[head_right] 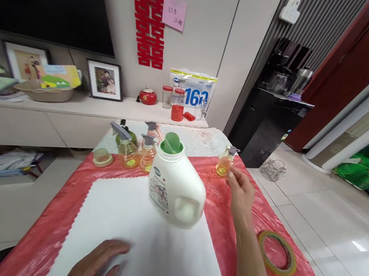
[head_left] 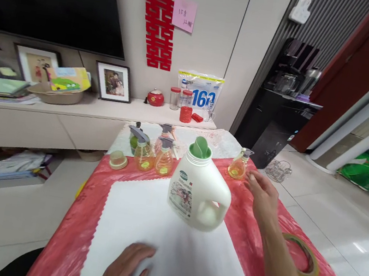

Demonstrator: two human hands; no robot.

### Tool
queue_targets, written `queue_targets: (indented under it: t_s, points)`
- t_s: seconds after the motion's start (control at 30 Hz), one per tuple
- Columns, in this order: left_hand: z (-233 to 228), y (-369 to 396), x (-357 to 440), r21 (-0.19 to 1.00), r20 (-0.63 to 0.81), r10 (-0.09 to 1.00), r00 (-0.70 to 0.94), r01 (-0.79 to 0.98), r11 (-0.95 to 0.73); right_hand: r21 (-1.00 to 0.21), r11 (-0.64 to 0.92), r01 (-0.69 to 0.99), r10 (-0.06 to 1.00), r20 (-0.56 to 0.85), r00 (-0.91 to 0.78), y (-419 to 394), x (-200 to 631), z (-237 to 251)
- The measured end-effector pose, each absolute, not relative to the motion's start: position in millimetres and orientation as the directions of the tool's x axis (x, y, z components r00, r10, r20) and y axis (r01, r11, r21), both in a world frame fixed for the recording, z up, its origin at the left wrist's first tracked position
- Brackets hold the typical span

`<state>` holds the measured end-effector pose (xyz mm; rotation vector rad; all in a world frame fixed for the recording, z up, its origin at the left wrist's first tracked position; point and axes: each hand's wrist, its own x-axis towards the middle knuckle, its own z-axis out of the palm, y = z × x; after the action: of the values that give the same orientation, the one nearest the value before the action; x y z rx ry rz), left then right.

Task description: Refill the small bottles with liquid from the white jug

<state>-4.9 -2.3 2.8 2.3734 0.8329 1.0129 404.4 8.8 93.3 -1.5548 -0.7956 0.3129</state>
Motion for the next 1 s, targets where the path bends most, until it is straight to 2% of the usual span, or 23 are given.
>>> queue_targets:
  t_s: [0.1,0.2,0.3,0.4,0.47,0.53,0.67,0.73,0.8,0.93,1.0]
  points:
    - [13.7,-6.6,2.1,0.492,0.581,0.585,0.565,0.329,-0.806,-0.956,0.108,0.274,0.677,0.273,0.683,-22.7,360.3,90.0]
    - [19.9,-11.2,7.4,0.418,0.587,0.532,0.610,0.335,-0.844,-0.953,0.131,0.273,0.724,0.280,0.630,-36.1,335.5,85.1]
    - [22.0,-16.5,10.1,0.323,0.554,0.516,0.654,0.402,-0.857,-0.948,0.133,0.290,0.778,0.281,0.561,-34.9,325.8,77.0]
    - [25.9,-21.3,9.8,0.247,0.432,0.535,0.726,0.475,-0.844,-0.939,0.104,0.327,0.814,0.269,0.514,-29.6,321.5,67.4]
    - [32.0,-20.8,7.6,0.254,0.310,0.562,0.767,0.503,-0.826,-0.932,0.078,0.353,0.825,0.260,0.502,-27.3,318.8,62.5]
    - [41.9,-13.5,4.0,0.315,0.220,0.580,0.784,0.506,-0.803,-0.925,0.055,0.375,0.828,0.252,0.501,-26.2,315.5,59.3]
    - [74.4,30.1,-0.6,0.480,0.163,0.676,0.719,0.541,-0.691,-0.911,-0.001,0.413,0.816,0.238,0.527,-22.2,308.3,55.4]
    - [95.1,63.0,2.4,0.491,0.203,0.749,0.630,0.596,-0.635,-0.905,-0.029,0.423,0.801,0.233,0.552,-18.6,305.2,52.8]
    - [116.6,97.3,10.2,0.443,0.292,0.779,0.555,0.643,-0.625,-0.903,-0.048,0.427,0.786,0.230,0.574,-14.9,303.1,49.5]
    - [156.2,155.7,37.9,0.311,0.437,0.749,0.498,0.698,-0.645,-0.903,-0.053,0.425,0.778,0.230,0.584,-10.6,301.2,43.6]
    - [171.7,177.8,54.8,0.241,0.447,0.724,0.525,0.709,-0.662,-0.906,-0.042,0.421,0.781,0.233,0.580,-10.1,300.3,41.9]
